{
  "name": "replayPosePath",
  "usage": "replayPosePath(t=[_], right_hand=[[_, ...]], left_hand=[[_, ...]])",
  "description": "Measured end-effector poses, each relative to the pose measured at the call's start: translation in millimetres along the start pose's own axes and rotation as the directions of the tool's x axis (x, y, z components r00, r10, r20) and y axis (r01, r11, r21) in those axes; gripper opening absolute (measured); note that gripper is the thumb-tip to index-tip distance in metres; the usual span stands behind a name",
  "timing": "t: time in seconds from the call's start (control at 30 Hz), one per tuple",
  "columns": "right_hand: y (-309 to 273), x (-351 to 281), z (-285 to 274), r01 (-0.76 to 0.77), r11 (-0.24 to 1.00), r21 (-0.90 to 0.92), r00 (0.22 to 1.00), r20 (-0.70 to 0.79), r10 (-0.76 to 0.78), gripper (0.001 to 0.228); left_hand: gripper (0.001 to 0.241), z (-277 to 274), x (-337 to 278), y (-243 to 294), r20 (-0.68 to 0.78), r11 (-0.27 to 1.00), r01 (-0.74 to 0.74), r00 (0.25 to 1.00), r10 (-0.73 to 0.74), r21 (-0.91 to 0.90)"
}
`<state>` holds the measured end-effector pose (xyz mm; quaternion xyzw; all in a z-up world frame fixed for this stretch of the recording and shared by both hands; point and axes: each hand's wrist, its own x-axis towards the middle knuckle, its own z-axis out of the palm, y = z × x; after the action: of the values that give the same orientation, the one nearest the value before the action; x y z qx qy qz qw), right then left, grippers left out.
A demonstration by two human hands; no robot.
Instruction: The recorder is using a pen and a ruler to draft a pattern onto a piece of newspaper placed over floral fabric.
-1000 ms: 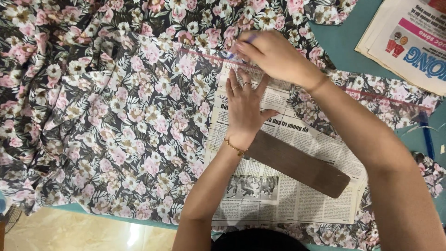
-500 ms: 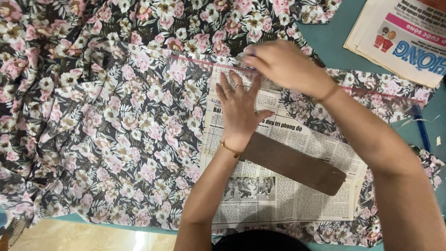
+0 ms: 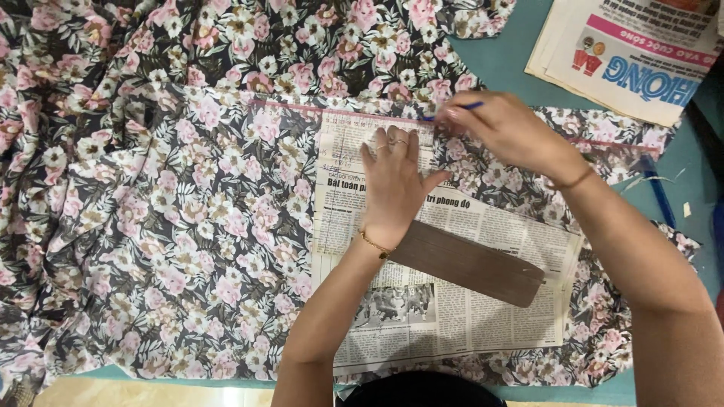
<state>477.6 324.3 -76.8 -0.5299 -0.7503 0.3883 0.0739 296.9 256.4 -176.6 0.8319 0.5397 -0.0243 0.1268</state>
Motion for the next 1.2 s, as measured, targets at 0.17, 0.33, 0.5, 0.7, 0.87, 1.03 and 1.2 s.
replayPosePath(t=[0.17, 0.33, 0.5, 0.7, 0.87, 1.03, 1.2], right_hand=[[32, -16, -5, -0.095, 0.995, -0.01, 0.995, -0.011, 0.095, 0.043], [18, 29, 10, -0.1, 0.985, -0.144, 0.993, 0.047, 0.107, 0.046], [6, 94, 52, 0.209, 0.965, -0.157, 0.978, 0.023, -0.208, 0.04], [-13, 88, 38, 0.053, 0.998, 0.035, 0.993, 0.099, -0.057, 0.041], [20, 26, 5, -0.005, 0.999, 0.036, 0.998, 0.066, 0.003, 0.045], [24, 12, -7, -0.189, 0.982, 0.013, 0.979, 0.076, 0.187, 0.046], [8, 68, 29, -0.002, 0.974, -0.227, 0.996, 0.091, 0.023, 0.049]], left_hand=[[0.09, -29, 1, 15, 0.033, 1.0, 0.013, 0.999, -0.014, 0.011], [0.089, -35, 5, 20, 0.079, 0.999, 0.031, 0.996, -0.031, 0.012], [0.094, -19, 4, 19, -0.044, 1.0, 0.009, 0.999, -0.009, 0.015], [0.092, -24, 5, 20, 0.014, 0.999, 0.028, 1.0, -0.028, -0.022], [0.088, -28, 0, 20, 0.0, 0.999, 0.037, 0.999, -0.037, -0.033], [0.088, -27, -1, 21, -0.012, 0.999, 0.042, 0.999, -0.042, -0.013], [0.09, -28, 2, 21, 0.024, 0.999, 0.045, 0.999, -0.045, 0.03]])
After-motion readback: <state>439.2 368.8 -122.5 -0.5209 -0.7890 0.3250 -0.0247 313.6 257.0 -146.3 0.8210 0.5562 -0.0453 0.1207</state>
